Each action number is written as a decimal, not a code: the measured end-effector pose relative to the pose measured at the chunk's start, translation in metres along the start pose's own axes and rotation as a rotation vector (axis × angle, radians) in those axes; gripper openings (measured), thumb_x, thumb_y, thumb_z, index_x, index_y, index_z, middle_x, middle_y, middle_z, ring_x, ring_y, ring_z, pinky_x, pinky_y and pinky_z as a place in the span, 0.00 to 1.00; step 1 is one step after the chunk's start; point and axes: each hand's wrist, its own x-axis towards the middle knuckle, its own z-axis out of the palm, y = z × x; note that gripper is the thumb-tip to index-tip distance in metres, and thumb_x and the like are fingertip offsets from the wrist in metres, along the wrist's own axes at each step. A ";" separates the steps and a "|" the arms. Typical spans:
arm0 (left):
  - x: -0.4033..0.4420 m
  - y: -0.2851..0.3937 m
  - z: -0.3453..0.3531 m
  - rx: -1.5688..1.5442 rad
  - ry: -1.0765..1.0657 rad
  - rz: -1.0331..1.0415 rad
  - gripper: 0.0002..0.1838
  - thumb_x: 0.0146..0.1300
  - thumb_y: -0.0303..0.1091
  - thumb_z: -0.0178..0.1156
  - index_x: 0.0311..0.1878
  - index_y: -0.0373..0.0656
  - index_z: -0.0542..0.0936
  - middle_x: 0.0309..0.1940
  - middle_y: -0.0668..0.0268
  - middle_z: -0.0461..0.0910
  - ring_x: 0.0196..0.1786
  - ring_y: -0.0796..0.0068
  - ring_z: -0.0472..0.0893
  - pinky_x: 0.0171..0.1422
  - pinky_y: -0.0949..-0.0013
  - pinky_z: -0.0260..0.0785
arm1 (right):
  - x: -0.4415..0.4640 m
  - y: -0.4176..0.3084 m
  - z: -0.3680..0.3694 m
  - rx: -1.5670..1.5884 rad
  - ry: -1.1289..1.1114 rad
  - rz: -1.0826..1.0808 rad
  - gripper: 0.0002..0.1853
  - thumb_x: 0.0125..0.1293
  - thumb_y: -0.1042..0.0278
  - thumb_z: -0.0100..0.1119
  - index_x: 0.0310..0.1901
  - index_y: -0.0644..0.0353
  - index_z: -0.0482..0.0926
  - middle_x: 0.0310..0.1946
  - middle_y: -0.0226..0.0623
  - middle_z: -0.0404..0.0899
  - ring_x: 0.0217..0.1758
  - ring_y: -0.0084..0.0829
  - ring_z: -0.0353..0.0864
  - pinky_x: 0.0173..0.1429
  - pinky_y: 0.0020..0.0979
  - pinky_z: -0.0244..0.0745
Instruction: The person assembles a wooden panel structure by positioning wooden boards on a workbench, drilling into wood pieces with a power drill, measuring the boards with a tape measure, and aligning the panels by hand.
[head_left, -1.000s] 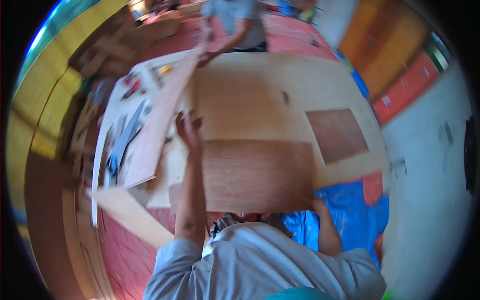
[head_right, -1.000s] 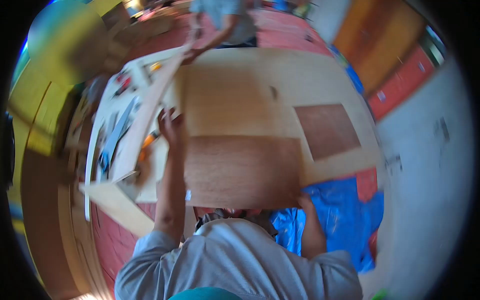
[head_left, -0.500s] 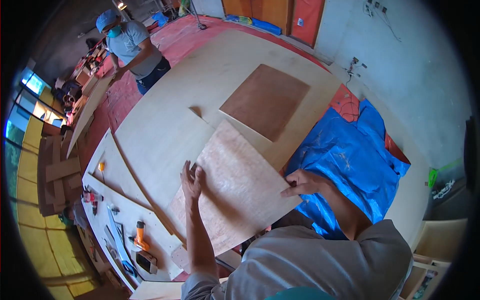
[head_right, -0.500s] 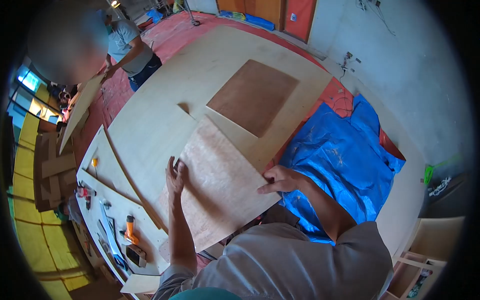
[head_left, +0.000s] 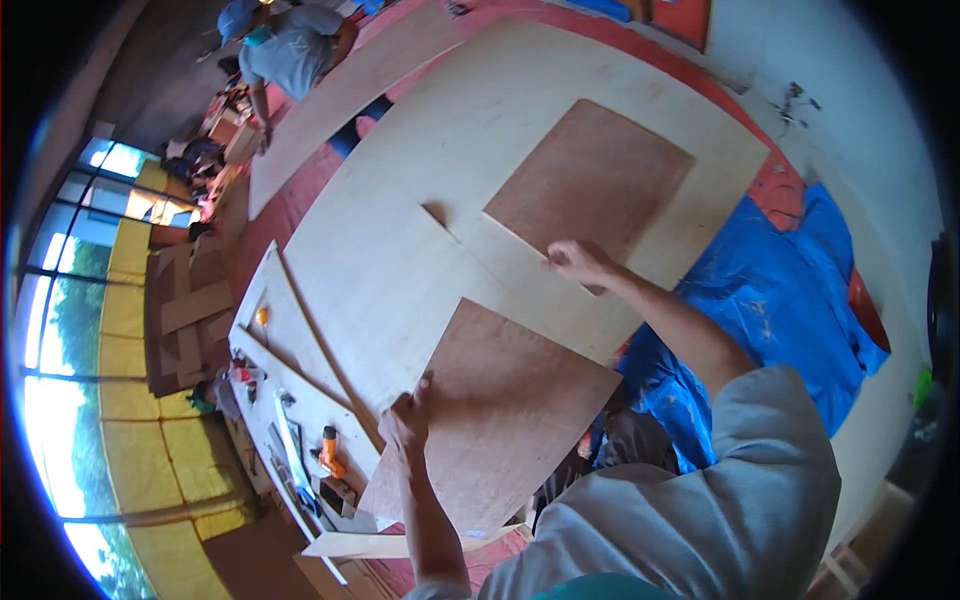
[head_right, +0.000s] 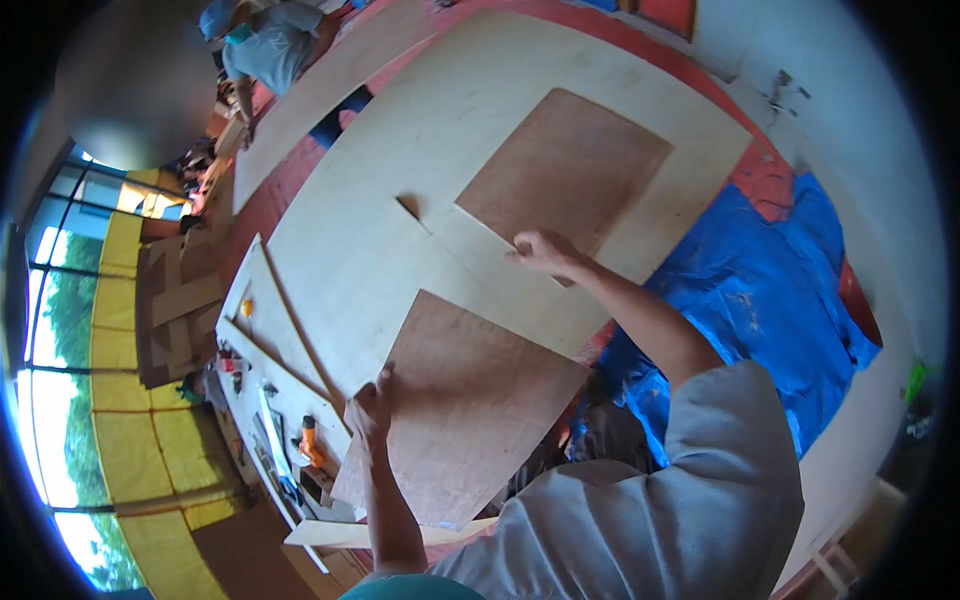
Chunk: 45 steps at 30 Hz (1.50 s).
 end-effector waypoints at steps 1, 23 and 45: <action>-0.015 -0.005 -0.011 0.075 0.098 -0.063 0.46 0.71 0.78 0.55 0.19 0.38 0.79 0.17 0.46 0.77 0.22 0.43 0.80 0.32 0.44 0.69 | 0.036 -0.004 0.007 -0.065 0.064 -0.042 0.26 0.72 0.40 0.68 0.56 0.55 0.88 0.50 0.47 0.90 0.56 0.46 0.88 0.60 0.45 0.82; -0.285 -0.208 -0.136 0.060 0.476 -0.937 0.46 0.76 0.76 0.52 0.25 0.35 0.84 0.13 0.73 0.65 0.22 0.78 0.63 0.27 0.59 0.55 | -0.064 0.081 0.046 -0.557 0.165 -0.513 0.21 0.76 0.51 0.61 0.61 0.55 0.85 0.76 0.41 0.74 0.83 0.48 0.65 0.88 0.61 0.49; -0.184 -0.201 -0.137 0.020 0.597 -0.649 0.50 0.74 0.81 0.46 0.28 0.36 0.88 0.16 0.60 0.80 0.24 0.67 0.76 0.34 0.53 0.66 | -0.315 0.200 0.021 1.539 0.966 0.548 0.34 0.76 0.56 0.71 0.78 0.57 0.71 0.75 0.35 0.75 0.75 0.36 0.76 0.76 0.46 0.74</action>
